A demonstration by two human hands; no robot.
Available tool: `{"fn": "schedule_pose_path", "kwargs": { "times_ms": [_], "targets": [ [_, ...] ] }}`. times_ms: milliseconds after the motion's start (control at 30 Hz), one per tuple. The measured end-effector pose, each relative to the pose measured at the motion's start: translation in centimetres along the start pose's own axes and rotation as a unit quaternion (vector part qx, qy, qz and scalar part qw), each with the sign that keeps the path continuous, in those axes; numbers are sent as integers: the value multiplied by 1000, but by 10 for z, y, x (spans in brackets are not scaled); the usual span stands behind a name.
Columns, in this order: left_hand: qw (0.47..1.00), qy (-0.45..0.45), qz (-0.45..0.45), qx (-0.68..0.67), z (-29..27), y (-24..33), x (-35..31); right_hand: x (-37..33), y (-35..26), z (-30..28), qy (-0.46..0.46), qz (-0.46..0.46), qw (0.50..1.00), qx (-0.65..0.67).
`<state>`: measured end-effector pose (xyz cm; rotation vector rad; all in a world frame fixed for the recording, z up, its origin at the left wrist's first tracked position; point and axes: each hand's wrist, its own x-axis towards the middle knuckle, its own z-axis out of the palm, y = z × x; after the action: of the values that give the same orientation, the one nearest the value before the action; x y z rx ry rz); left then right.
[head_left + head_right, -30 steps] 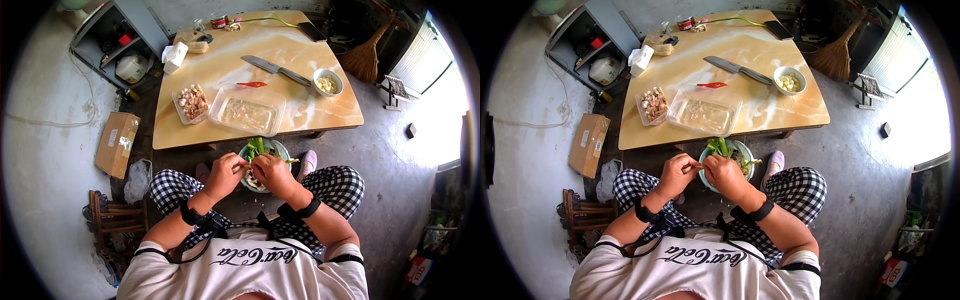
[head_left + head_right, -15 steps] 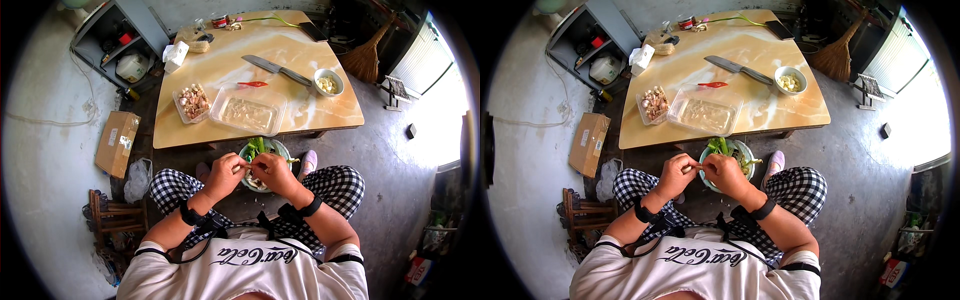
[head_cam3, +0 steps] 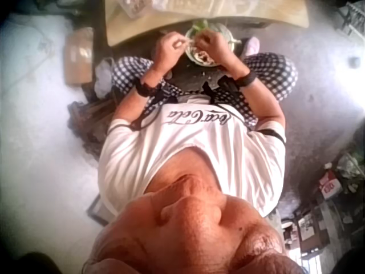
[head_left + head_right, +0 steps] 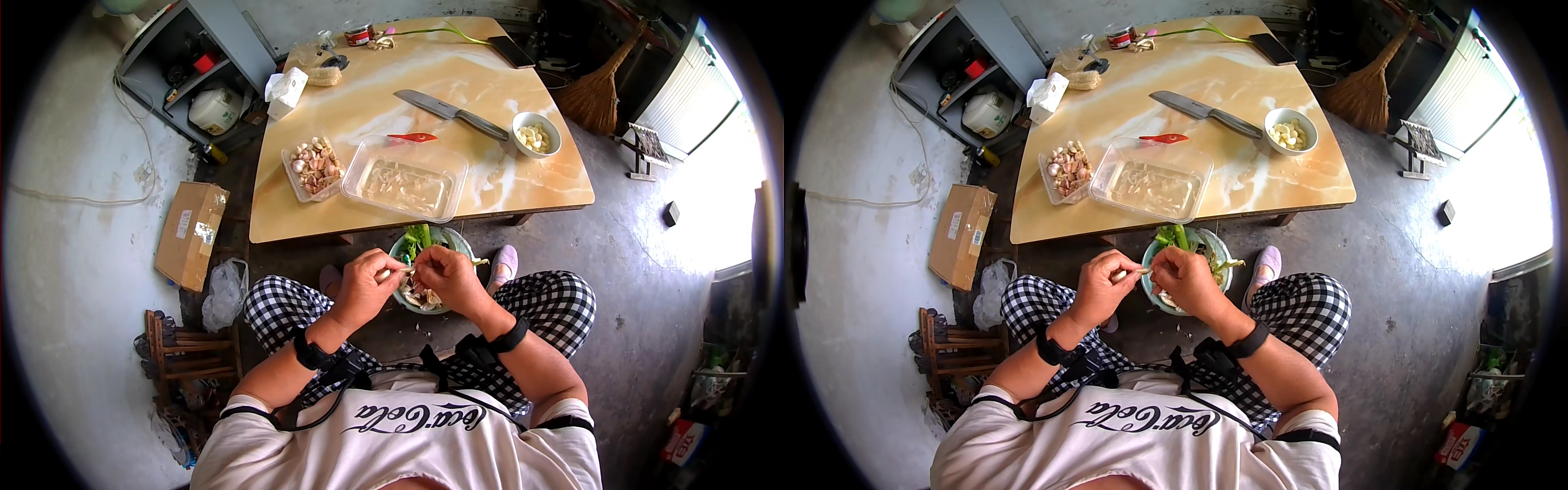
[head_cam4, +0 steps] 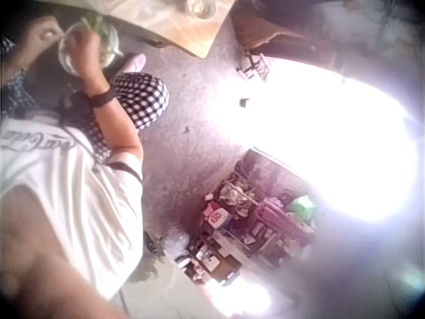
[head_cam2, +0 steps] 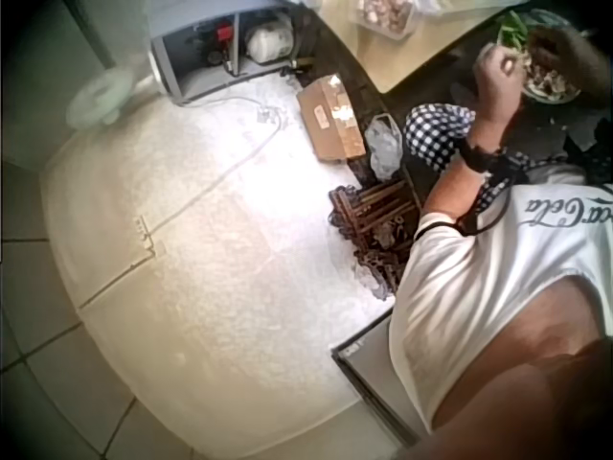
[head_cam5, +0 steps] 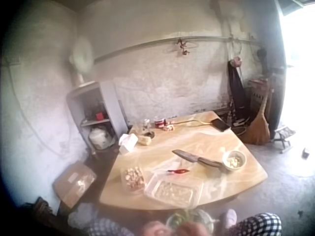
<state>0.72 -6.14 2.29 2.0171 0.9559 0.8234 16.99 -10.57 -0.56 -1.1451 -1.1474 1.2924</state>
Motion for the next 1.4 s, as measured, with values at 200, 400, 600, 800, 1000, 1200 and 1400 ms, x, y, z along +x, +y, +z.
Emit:
{"fn": "schedule_pose_path", "kwargs": {
  "times_ms": [200,400,600,800,1000,1200,1400],
  "targets": [
    [1000,-5,12,18,-3,-3,1,-1,-3,1,-18,-27,998,-46],
    [999,-15,37,36,-4,-4,-1,0,-6,0,-40,-48,991,-120],
    [999,-8,46,24,0,-4,-4,1,3,0,-16,-123,973,-197],
    [997,-12,-18,-76,0,-5,-4,-1,5,-1,-22,-7,1000,-3],
    [880,-57,-199,-428,4,-21,-8,1,-2,-1,-57,107,966,230],
    [820,-73,-262,-503,8,-27,-8,1,-1,0,-65,93,951,287],
    [906,-21,-209,-368,6,-18,-3,-2,1,5,31,-8,999,36]
  ]
}}
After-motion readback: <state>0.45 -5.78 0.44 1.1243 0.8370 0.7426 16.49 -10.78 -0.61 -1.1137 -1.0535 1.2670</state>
